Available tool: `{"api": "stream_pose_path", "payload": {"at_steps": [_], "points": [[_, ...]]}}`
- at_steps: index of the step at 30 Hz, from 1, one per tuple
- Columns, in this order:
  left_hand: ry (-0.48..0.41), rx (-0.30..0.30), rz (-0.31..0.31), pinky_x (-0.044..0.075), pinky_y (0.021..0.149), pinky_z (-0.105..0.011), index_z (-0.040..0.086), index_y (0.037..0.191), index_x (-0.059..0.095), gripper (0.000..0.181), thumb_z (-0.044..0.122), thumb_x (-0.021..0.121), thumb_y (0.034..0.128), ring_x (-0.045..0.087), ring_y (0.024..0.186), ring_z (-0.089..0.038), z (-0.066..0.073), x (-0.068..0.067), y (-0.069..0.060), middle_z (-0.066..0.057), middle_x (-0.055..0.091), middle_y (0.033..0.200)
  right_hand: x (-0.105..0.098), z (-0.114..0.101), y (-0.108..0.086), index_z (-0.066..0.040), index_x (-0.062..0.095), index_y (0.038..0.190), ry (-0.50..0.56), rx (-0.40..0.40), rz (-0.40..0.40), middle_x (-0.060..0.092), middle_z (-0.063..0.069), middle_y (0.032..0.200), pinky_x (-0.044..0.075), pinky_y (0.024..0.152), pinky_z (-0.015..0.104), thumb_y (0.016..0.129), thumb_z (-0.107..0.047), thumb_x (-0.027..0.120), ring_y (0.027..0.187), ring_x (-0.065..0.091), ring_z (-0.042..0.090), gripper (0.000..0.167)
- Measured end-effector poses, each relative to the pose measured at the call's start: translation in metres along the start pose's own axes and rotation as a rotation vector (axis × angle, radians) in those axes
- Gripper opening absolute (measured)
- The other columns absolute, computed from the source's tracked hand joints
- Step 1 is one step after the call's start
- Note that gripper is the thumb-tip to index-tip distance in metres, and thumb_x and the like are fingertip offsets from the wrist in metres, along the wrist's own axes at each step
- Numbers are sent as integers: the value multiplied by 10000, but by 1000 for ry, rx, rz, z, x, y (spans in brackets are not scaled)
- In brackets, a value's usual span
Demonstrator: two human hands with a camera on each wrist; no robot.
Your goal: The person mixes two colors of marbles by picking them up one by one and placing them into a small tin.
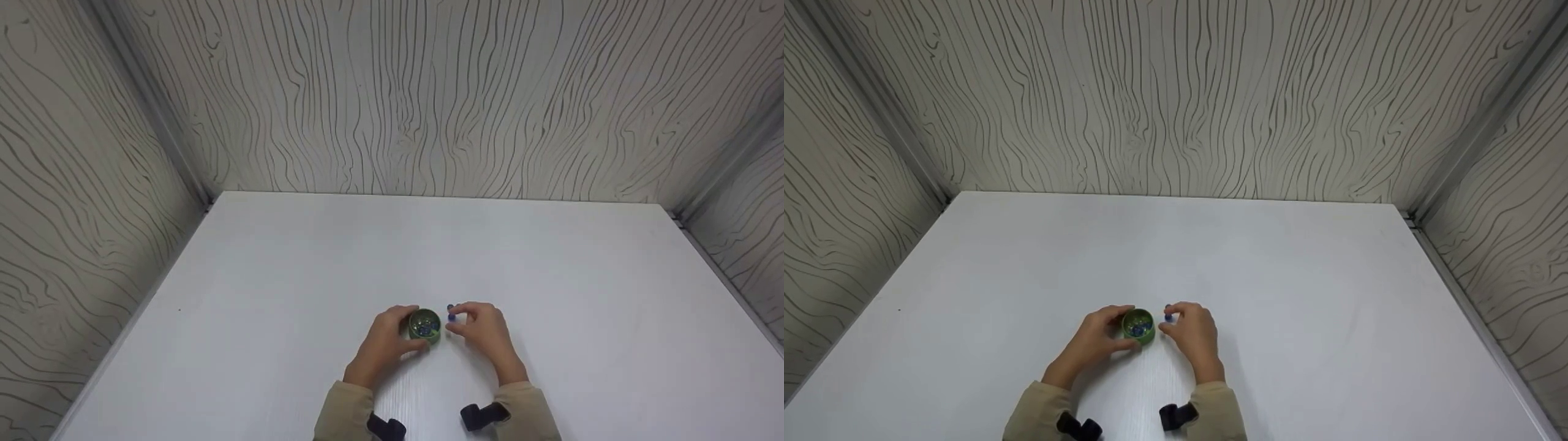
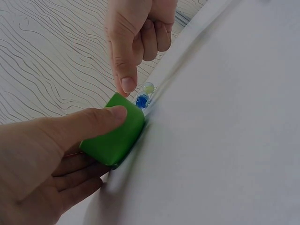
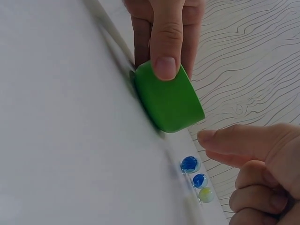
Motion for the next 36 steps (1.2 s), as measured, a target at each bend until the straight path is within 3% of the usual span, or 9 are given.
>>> {"api": "stream_pose_path", "payload": {"at_steps": [5, 9, 16, 22, 27, 29, 31, 33, 36], "points": [[-5, -3, -3, 489, 1072, -437, -10, 1293, 568, 598, 168, 800, 771, 596, 1213, -305, -1, 0, 1, -163, 634, 1269, 2, 2, 1, -52, 754, 948, -17, 14, -7, 544, 36, 662, 313, 527, 204, 737, -84, 784, 560, 364, 108, 216], [1, -4, -5, 487, 1073, -441, -11, 1291, 569, 595, 169, 799, 772, 595, 1216, -310, 0, 0, 1, -165, 633, 1273, 2, 2, 1, -51, 753, 947, -34, 3, -1, 716, 162, 982, 366, 602, 209, 739, -84, 785, 598, 386, 118, 213], [7, -11, -5, 481, 1080, -440, -13, 1289, 568, 600, 171, 802, 769, 593, 1218, -312, 1, 0, 0, -170, 633, 1270, 2, 3, 1, -51, 754, 946, -41, 0, -2, 710, 197, 1111, 443, 678, 262, 736, -84, 782, 645, 431, 129, 214], [17, -10, -1, 490, 1073, -422, 8, 1294, 571, 592, 171, 800, 773, 597, 1213, -293, 0, 0, -1, -151, 635, 1265, 3, 7, 3, -58, 760, 950, -60, 14, 2, 716, 139, 1015, 426, 718, 252, 719, -101, 790, 729, 498, 142, 237], [21, -11, 0, 491, 1071, -422, 10, 1292, 573, 588, 168, 800, 773, 597, 1213, -292, -1, 1, -1, -150, 636, 1264, 4, 7, 3, -51, 757, 949, -56, 24, 1, 600, 40, 727, 387, 654, 233, 720, -91, 791, 665, 446, 132, 234], [21, -10, -1, 489, 1074, -422, 9, 1293, 572, 590, 168, 801, 772, 595, 1215, -293, -1, 1, -1, -151, 635, 1265, 4, 8, 3, -49, 756, 941, -57, 28, 6, 578, 31, 692, 408, 646, 246, 723, -79, 783, 660, 451, 133, 221], [19, -10, -2, 486, 1077, -423, 6, 1295, 570, 595, 168, 801, 771, 593, 1218, -296, -1, 1, -1, -154, 634, 1268, 4, 8, 3, -50, 755, 928, -63, 32, 8, 665, 88, 762, 496, 694, 307, 731, -67, 770, 716, 536, 167, 198], [14, -12, -5, 482, 1082, -425, 2, 1297, 567, 598, 167, 800, 771, 591, 1222, -298, -1, 1, -1, -158, 631, 1272, 5, 9, 2, -54, 755, 920, -73, 31, 7, 734, 148, 950, 554, 829, 397, 743, -58, 755, 851, 632, 236, 177], [8, -12, -7, 477, 1087, -429, -2, 1300, 563, 603, 165, 800, 772, 587, 1227, -304, -1, 1, 0, -164, 627, 1277, 5, 9, 2, -57, 754, 912, -82, 25, 4, 719, 188, 1112, 529, 966, 491, 754, -53, 743, 1036, 658, 323, 159]]}}
Point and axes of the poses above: each hand's wrist, its own y-axis towards the middle knuckle, its own x-axis out of the palm, z = x × y, the point moved 6 cm from there along y, towards the middle knuckle
